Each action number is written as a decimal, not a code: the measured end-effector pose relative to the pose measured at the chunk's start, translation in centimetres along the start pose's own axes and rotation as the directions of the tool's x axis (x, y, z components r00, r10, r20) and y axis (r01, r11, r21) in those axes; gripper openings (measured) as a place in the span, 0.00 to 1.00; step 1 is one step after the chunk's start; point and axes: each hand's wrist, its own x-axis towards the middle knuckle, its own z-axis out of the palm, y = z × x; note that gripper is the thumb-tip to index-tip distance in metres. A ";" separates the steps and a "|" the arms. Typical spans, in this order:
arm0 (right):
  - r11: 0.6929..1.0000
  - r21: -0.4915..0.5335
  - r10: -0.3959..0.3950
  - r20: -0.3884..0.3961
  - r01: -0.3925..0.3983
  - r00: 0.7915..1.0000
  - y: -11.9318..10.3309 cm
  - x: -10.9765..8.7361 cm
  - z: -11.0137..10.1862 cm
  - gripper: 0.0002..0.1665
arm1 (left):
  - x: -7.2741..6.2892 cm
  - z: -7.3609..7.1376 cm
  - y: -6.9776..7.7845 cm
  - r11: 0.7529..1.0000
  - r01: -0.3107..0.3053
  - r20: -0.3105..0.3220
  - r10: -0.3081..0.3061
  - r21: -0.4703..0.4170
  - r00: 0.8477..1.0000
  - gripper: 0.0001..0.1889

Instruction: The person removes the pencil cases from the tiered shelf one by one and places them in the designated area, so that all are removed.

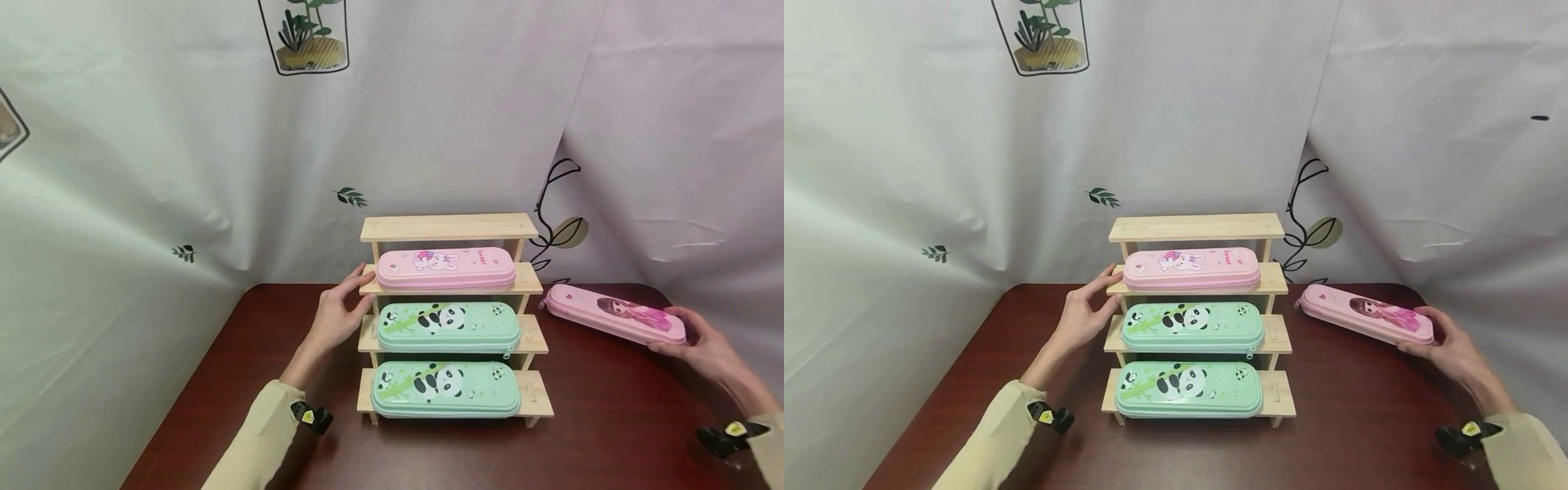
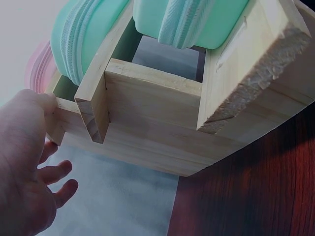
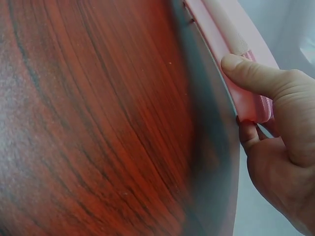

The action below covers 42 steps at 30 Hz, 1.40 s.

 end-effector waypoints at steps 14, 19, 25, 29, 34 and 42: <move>0.999 -0.025 0.030 0.040 -0.029 0.999 0.2 0.0 0.4 0.44 | -0.1 -0.1 0.1 1.000 0.015 0.015 -0.015 0.011 1.000 0.23; 0.999 -0.025 0.028 0.039 -0.027 0.999 0.3 0.0 0.4 0.44 | -0.1 0.0 0.0 1.000 0.018 0.016 -0.018 0.010 1.000 0.23; 0.998 -0.040 0.043 0.054 -0.041 0.998 0.2 0.0 0.4 0.46 | 0.0 -0.1 0.1 1.000 0.010 0.011 -0.011 0.017 1.000 0.23; 0.998 -0.035 0.047 0.051 -0.045 0.998 0.3 0.0 0.5 0.46 | 0.0 0.0 0.1 1.000 0.013 0.015 -0.013 0.019 1.000 0.23; 0.999 -0.021 0.031 0.034 -0.030 0.999 0.6 -0.1 0.6 0.44 | 0.1 0.0 0.0 1.000 0.012 0.019 -0.012 0.018 1.000 0.23; 0.999 0.040 -0.012 0.021 0.011 1.000 1.1 0.0 1.0 0.41 | 0.0 0.0 0.1 1.000 0.024 0.021 -0.024 0.013 0.999 0.23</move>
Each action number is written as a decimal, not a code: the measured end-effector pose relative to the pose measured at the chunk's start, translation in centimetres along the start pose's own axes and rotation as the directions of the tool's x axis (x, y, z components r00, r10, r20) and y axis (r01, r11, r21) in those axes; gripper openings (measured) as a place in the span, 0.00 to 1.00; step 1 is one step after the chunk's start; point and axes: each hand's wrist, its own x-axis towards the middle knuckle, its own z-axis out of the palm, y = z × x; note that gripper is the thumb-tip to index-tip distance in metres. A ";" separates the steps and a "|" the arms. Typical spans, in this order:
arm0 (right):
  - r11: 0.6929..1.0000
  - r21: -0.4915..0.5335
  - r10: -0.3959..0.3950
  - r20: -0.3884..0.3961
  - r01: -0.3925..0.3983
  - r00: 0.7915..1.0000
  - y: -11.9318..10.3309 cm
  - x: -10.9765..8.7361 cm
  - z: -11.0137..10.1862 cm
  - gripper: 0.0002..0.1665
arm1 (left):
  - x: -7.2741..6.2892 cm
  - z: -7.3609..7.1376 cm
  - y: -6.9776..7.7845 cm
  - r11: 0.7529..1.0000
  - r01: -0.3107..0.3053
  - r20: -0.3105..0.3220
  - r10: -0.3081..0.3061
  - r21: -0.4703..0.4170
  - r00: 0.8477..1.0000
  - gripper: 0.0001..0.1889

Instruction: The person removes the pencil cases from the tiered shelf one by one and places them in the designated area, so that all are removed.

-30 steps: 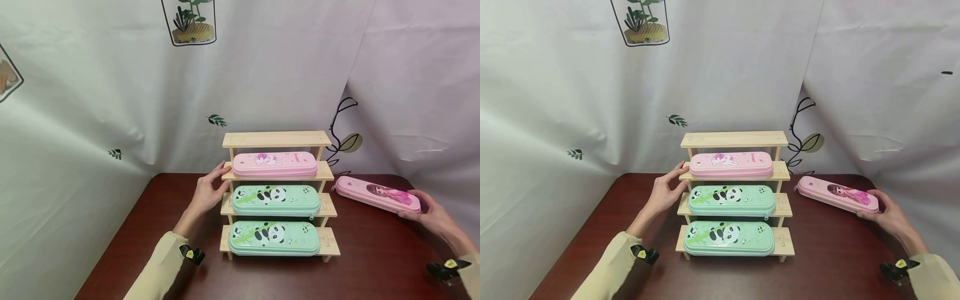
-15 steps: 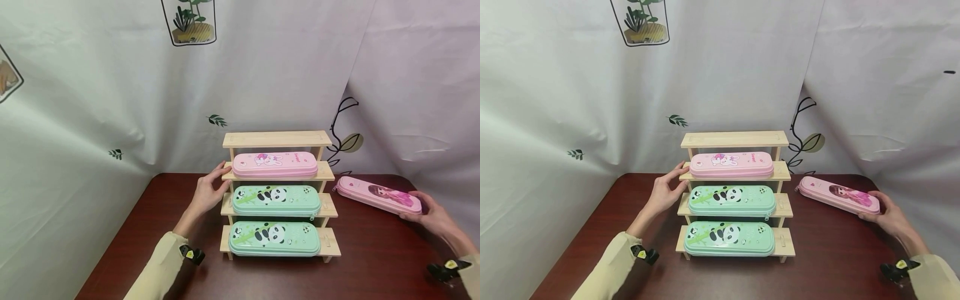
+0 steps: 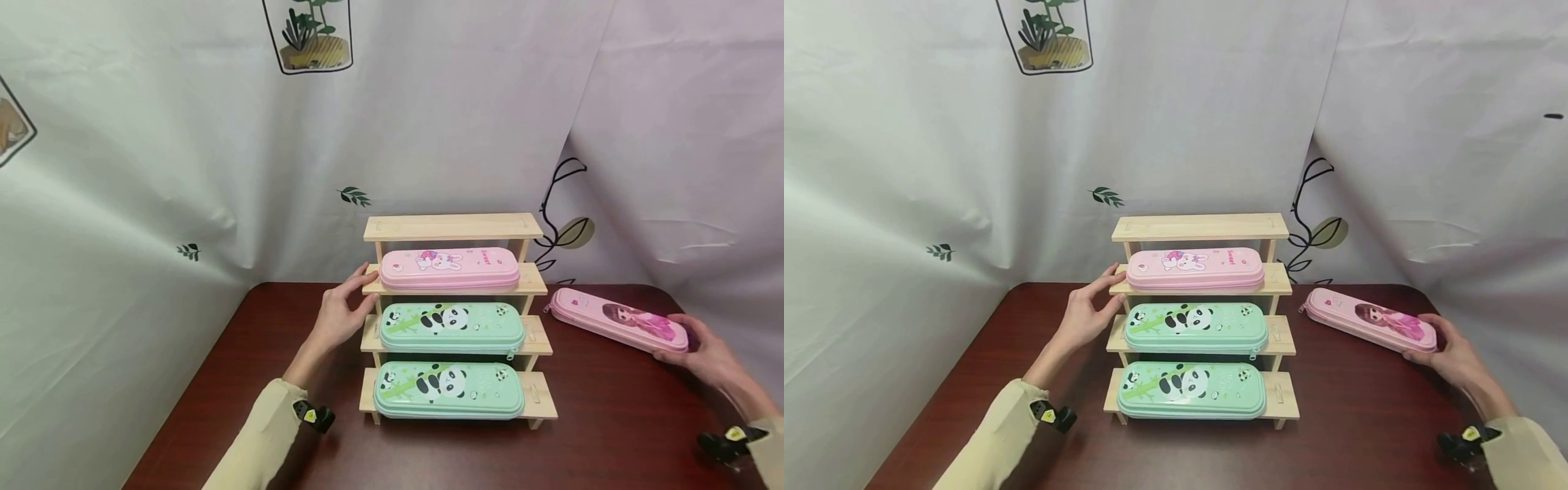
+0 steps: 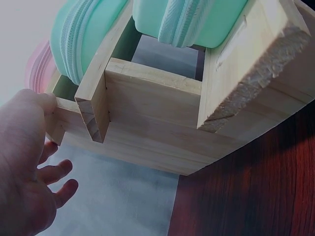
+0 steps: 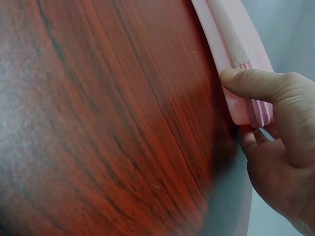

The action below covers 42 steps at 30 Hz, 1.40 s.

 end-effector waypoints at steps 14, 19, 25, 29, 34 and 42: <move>0.999 -0.031 -0.019 0.013 0.020 1.000 -0.2 0.1 -0.2 0.43 | 0.0 0.1 0.0 1.000 -0.006 -0.006 0.006 -0.005 1.000 0.23; 0.996 -0.069 -0.054 0.054 0.057 0.997 -0.8 0.0 -0.2 0.47 | -0.1 0.1 -0.1 1.000 -0.003 -0.024 0.003 -0.006 1.000 0.23; 0.997 -0.058 -0.036 0.087 0.041 0.996 -2.1 -0.3 -0.2 0.47 | -0.1 0.2 -0.1 1.000 0.000 -0.019 0.000 -0.015 1.000 0.23; 0.990 -0.096 -0.107 0.002 0.106 0.994 -3.6 0.2 -0.2 0.41 | -0.1 0.2 -0.1 1.000 -0.013 -0.025 0.012 -0.012 1.000 0.23; 0.974 -0.095 -0.215 -0.077 0.208 0.974 -6.6 1.3 -0.3 0.36 | -0.1 0.3 -0.3 1.000 -0.021 -0.031 0.020 -0.010 0.999 0.23; 0.956 0.032 -0.291 -0.046 0.293 0.956 -12.8 1.7 0.7 0.36 | 0.0 0.4 -0.3 0.999 -0.032 -0.042 0.031 -0.023 0.999 0.22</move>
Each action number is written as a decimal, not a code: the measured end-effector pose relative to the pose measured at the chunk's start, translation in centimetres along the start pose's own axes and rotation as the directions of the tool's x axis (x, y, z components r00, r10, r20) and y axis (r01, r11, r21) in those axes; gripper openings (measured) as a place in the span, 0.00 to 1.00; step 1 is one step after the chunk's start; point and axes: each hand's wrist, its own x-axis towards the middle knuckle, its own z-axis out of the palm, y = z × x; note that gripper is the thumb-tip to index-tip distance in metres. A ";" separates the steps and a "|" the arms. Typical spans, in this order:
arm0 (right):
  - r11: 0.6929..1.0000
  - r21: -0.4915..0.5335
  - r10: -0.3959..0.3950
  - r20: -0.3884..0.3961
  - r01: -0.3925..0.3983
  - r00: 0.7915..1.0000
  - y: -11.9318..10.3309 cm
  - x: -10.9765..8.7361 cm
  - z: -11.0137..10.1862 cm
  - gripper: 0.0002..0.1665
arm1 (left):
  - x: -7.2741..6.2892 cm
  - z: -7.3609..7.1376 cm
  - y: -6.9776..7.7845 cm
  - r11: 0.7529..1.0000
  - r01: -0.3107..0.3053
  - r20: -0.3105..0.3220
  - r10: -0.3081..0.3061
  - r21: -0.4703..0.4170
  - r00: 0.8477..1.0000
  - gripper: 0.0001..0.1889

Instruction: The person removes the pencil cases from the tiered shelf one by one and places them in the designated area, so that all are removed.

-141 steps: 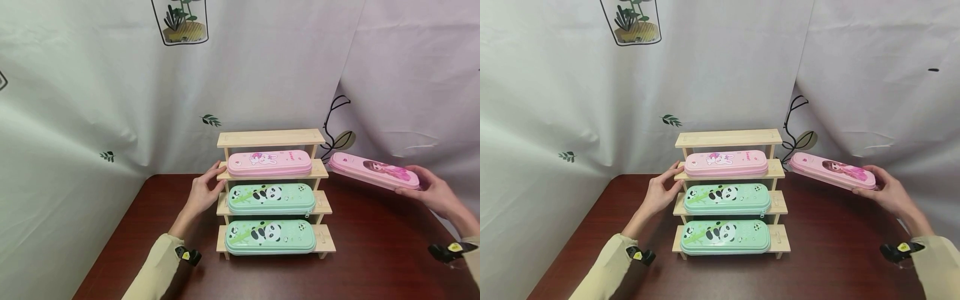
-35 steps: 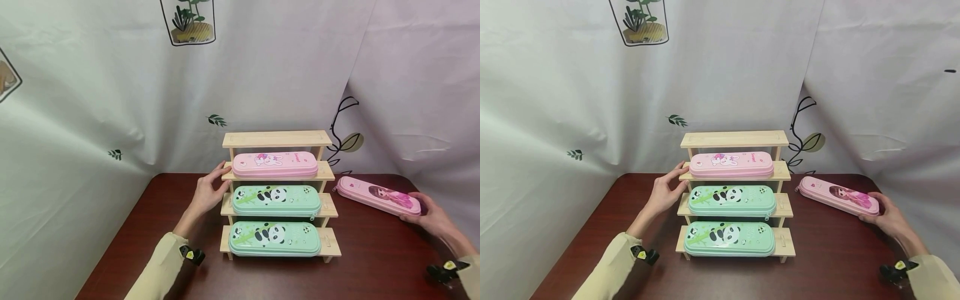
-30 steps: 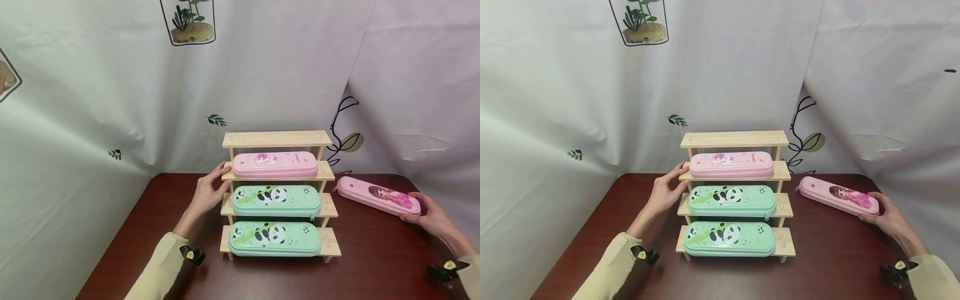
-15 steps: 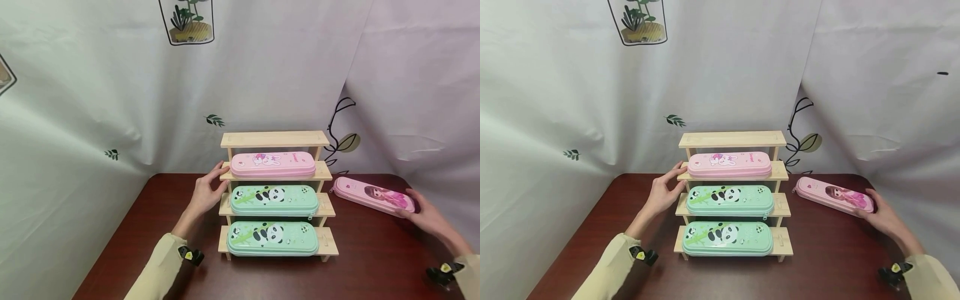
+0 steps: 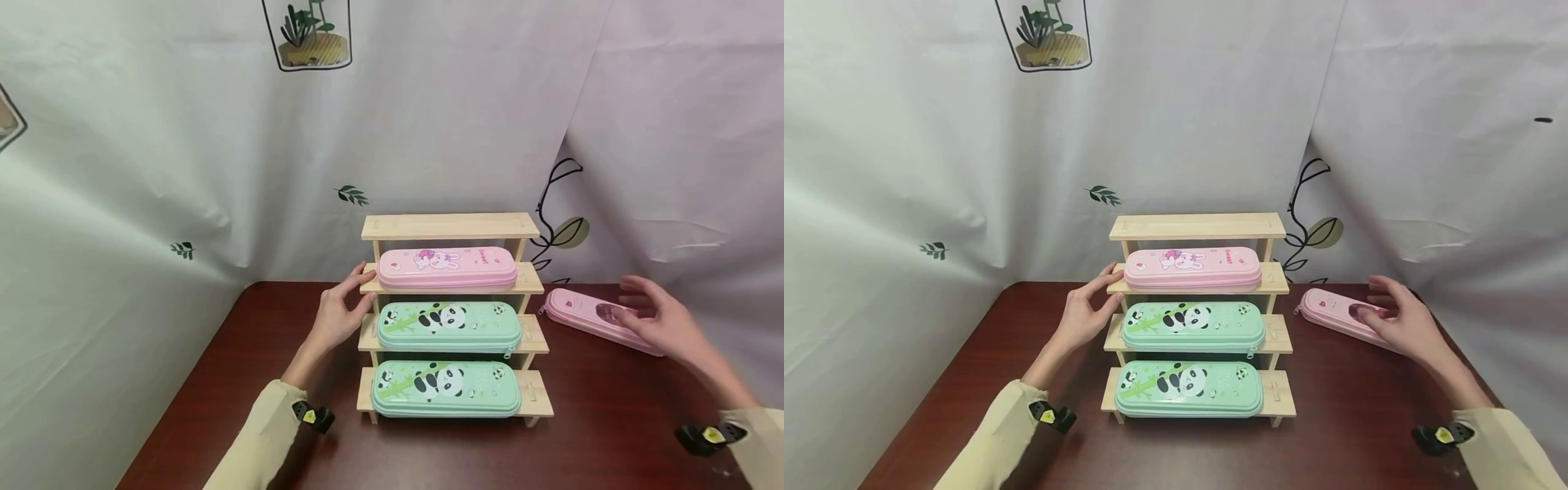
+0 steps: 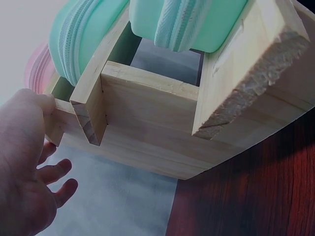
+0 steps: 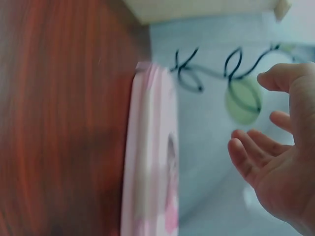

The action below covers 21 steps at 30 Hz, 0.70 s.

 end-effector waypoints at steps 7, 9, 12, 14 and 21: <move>0.988 0.129 -0.085 0.027 0.081 0.996 -3.6 1.5 1.1 0.38 | -0.2 0.0 0.1 1.000 0.001 -0.003 -0.001 -0.001 1.000 0.23; 0.984 0.149 -0.108 0.030 0.102 0.994 -4.5 2.0 1.4 0.38 | -0.3 0.0 0.1 1.000 0.000 -0.007 0.000 -0.002 1.000 0.23; 0.980 0.162 -0.122 0.043 0.113 0.992 -5.6 2.4 2.0 0.38 | -0.3 -0.1 0.0 1.000 0.001 -0.011 -0.001 -0.006 1.000 0.22; 0.980 0.162 -0.123 0.060 0.112 0.991 -6.2 2.6 2.3 0.37 | -0.3 0.0 0.1 1.000 0.000 -0.010 0.000 -0.006 1.000 0.22; 0.979 0.147 -0.156 0.097 0.141 0.983 -8.0 3.3 3.0 0.39 | -0.2 0.0 0.2 1.000 0.011 -0.001 -0.011 -0.006 1.000 0.22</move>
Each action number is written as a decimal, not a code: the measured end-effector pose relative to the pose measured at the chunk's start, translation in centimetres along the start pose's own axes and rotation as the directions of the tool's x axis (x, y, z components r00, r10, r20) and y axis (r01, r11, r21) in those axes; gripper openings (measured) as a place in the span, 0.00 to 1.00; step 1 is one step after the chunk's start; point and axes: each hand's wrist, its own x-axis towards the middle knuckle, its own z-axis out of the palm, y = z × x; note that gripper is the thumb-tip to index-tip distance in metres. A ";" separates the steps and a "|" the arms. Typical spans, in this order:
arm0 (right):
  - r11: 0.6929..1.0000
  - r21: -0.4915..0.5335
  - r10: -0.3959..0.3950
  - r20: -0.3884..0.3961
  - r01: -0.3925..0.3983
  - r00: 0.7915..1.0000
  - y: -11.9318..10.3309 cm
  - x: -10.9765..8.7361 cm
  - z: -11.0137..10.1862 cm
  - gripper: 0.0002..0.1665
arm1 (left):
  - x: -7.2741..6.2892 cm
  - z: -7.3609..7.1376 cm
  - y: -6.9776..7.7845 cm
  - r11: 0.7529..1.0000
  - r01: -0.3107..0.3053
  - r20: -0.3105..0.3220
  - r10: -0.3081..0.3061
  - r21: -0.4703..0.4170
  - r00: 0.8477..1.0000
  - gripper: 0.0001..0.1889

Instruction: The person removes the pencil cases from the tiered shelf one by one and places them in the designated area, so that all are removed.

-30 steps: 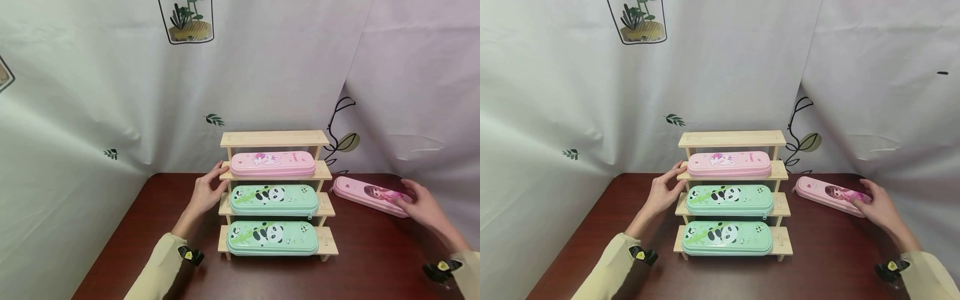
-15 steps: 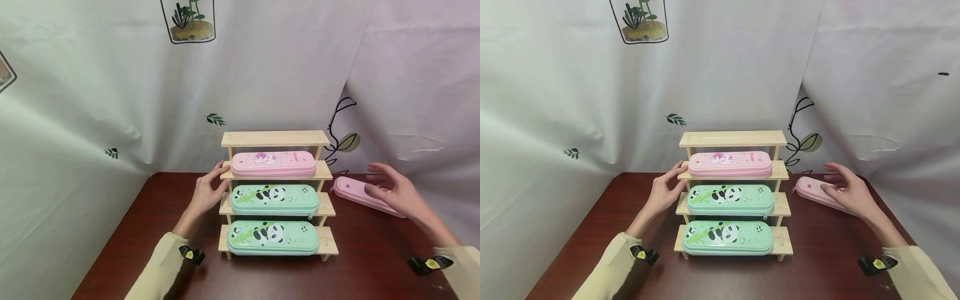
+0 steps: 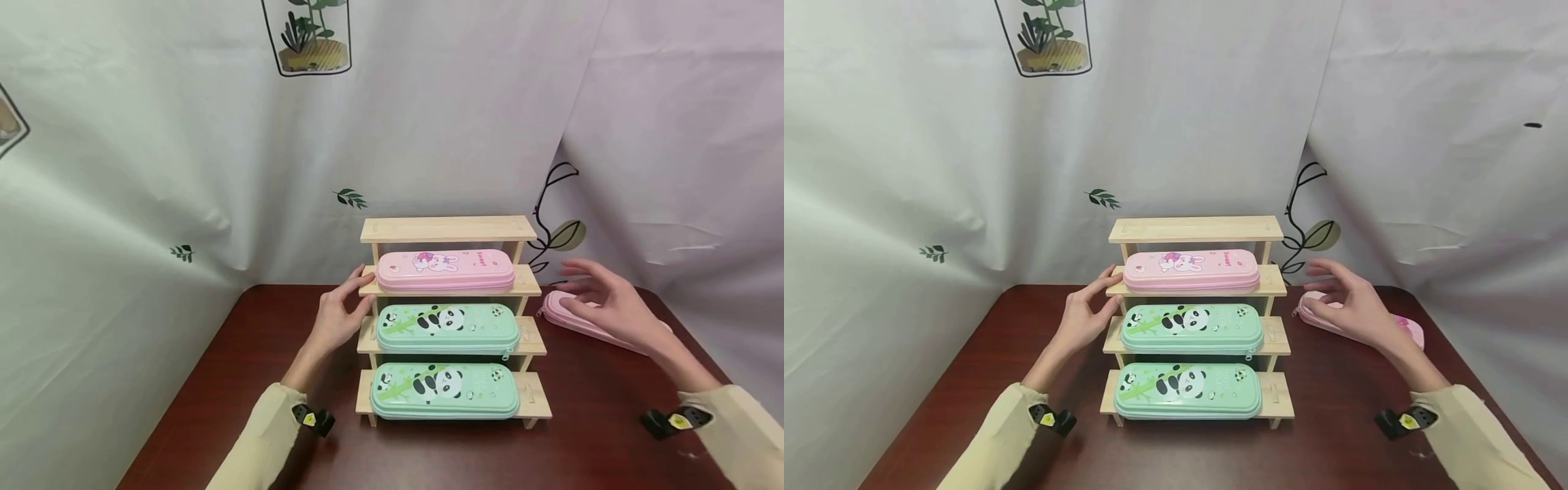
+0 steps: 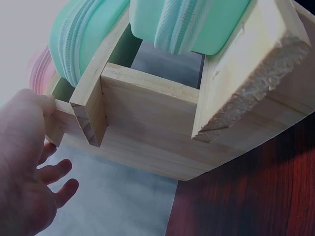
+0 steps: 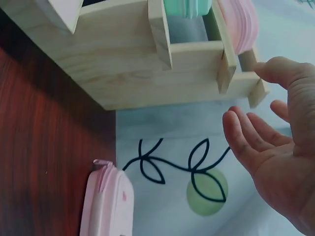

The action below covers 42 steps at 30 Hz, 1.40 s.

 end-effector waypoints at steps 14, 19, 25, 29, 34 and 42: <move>0.994 0.015 -0.105 0.003 0.105 0.994 -2.3 2.2 1.7 0.41 | 0.0 0.0 0.1 1.000 -0.002 -0.009 0.002 0.000 1.000 0.22; 0.990 0.022 -0.143 0.036 0.142 0.989 -2.7 3.0 2.3 0.41 | -0.1 0.1 0.0 1.000 -0.005 -0.010 0.005 -0.001 1.000 0.22; 0.987 0.052 -0.156 0.070 0.152 0.985 -3.2 3.8 2.8 0.41 | 0.0 0.0 0.0 1.000 -0.009 -0.012 0.009 -0.002 1.000 0.22; 0.992 0.022 -0.129 0.082 0.128 0.988 -3.4 4.2 3.0 0.41 | 0.0 0.1 0.1 1.000 -0.012 -0.012 0.012 -0.004 1.000 0.22; 0.994 -0.030 -0.105 0.116 0.109 0.988 -3.5 4.9 3.3 0.41 | 0.0 0.1 0.0 1.000 -0.010 -0.011 0.010 -0.008 1.000 0.22; 0.992 -0.011 -0.125 0.146 0.128 0.981 -3.3 5.7 3.6 0.39 | 0.0 0.1 0.0 1.000 -0.007 -0.011 0.007 -0.005 1.000 0.22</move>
